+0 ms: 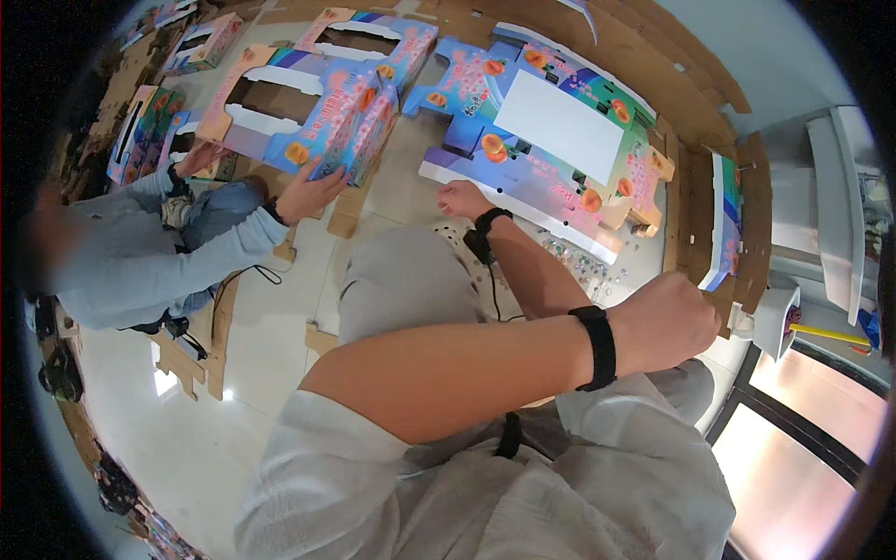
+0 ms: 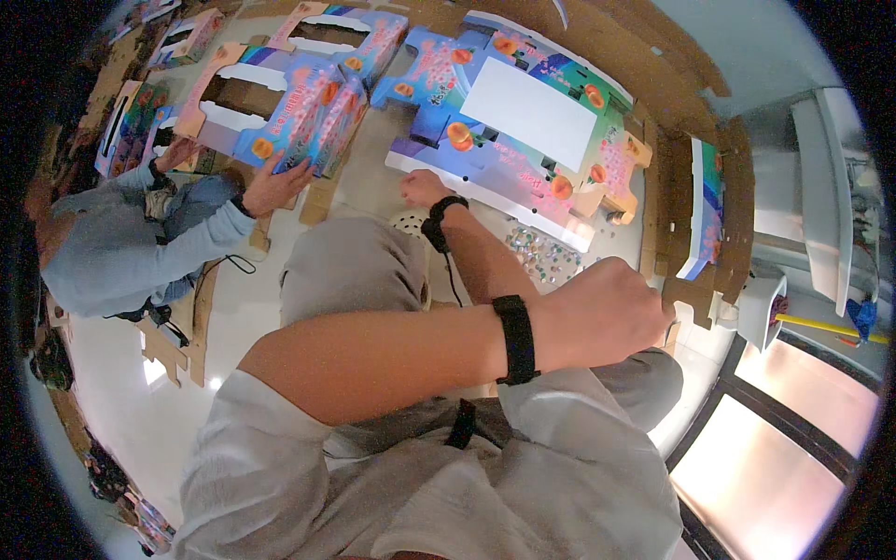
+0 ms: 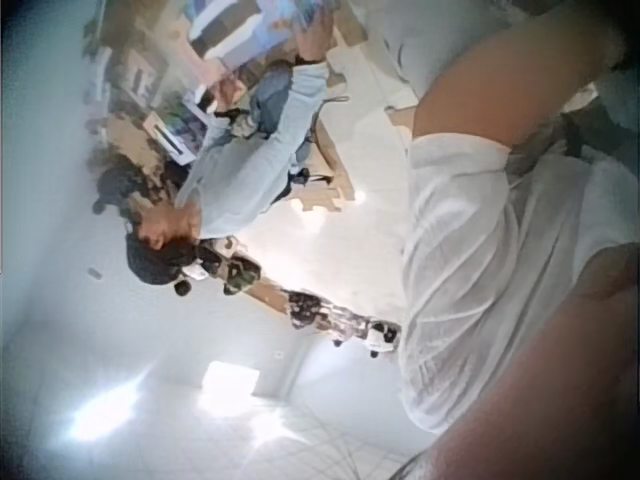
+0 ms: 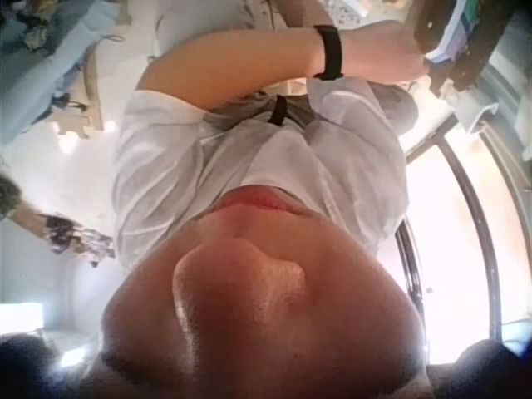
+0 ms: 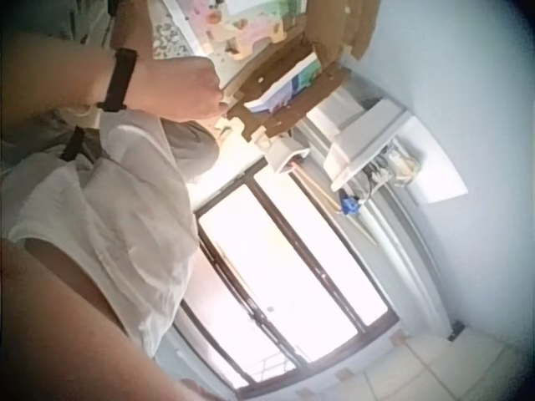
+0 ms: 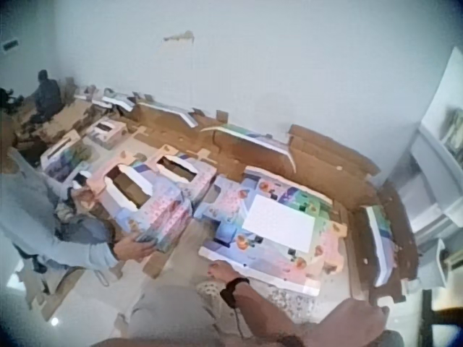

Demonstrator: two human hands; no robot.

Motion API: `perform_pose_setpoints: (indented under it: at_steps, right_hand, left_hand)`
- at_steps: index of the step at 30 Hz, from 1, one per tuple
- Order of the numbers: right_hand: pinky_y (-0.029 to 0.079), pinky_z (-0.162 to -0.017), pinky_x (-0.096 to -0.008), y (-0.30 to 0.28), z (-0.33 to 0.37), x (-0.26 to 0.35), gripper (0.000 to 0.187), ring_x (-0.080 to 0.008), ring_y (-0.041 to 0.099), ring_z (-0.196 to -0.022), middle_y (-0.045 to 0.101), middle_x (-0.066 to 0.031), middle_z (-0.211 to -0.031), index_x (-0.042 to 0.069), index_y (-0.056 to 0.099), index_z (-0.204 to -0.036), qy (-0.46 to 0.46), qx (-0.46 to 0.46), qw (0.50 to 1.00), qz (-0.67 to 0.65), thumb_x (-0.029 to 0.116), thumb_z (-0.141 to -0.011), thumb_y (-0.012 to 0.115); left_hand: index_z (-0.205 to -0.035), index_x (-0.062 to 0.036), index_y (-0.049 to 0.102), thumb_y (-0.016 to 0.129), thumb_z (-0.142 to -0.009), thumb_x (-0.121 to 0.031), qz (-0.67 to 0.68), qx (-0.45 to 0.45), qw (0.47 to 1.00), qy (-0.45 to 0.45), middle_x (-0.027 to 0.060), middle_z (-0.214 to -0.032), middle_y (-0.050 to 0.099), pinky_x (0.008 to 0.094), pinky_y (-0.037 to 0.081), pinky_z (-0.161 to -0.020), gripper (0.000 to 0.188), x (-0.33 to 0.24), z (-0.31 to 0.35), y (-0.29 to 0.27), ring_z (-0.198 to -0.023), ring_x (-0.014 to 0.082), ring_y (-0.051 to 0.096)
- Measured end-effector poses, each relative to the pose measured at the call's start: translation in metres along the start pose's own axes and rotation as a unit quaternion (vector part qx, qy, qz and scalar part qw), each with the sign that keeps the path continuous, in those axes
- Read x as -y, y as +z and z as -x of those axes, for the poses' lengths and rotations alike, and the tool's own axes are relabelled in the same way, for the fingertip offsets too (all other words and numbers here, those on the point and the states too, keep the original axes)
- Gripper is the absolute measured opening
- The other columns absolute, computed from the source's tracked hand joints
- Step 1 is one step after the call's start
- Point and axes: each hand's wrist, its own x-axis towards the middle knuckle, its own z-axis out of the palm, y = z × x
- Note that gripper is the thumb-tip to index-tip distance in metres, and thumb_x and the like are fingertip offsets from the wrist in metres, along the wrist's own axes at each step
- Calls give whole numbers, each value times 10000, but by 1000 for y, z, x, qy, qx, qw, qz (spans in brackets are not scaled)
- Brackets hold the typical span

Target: Manually fold and assemble printed cardboard fruit shipping boxes.

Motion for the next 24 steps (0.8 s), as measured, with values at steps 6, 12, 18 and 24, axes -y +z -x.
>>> perform_pose_setpoints:
  at_steps: [6, 12, 18, 24]
  right_hand:
    - [591, -692, -336, 38, -50, -12, 334, -202, 738, -780, 759, -105, -984, 1, 701, -1174, -3, 14, 999, 45, 250, -951, 695]
    - [597, -734, -418, 87, -71, 19, 475, -243, 745, -806, 778, -102, -993, 40, 727, -1135, -49, 6, 999, -22, 446, -889, 759]
    - [546, -1005, -518, 123, -77, 153, 1077, -361, 540, -1369, 493, -210, -1519, 23, 266, -1590, -20, -22, 946, -324, 518, -837, 857]
    - [372, -1215, -473, 148, -107, 205, 1391, -451, 386, -1502, 343, -340, -1621, -70, 124, -1629, 45, -196, 980, 7, 597, -691, 904]
  left_hand:
    - [-893, -66, 684, 653, -881, -187, 29, -58, 996, -69, 48, -637, 649, 403, 533, -614, 127, 21, 13, -26, -645, 245, 707]
    - [-909, -56, 676, 655, -876, -195, 8, -19, 995, -93, 61, -669, 674, 408, 528, -570, 145, 40, 31, -56, -650, 254, 718]
    - [-913, -62, 657, 692, -846, -202, -2, -103, 984, -143, 85, -721, 693, 416, 530, -555, 159, 50, 44, -81, -651, 255, 719]
    - [-932, -51, 625, 684, -895, -151, 38, -129, 973, -188, 114, -687, 653, 455, 516, -544, 122, 63, 53, -99, -612, 330, 674]
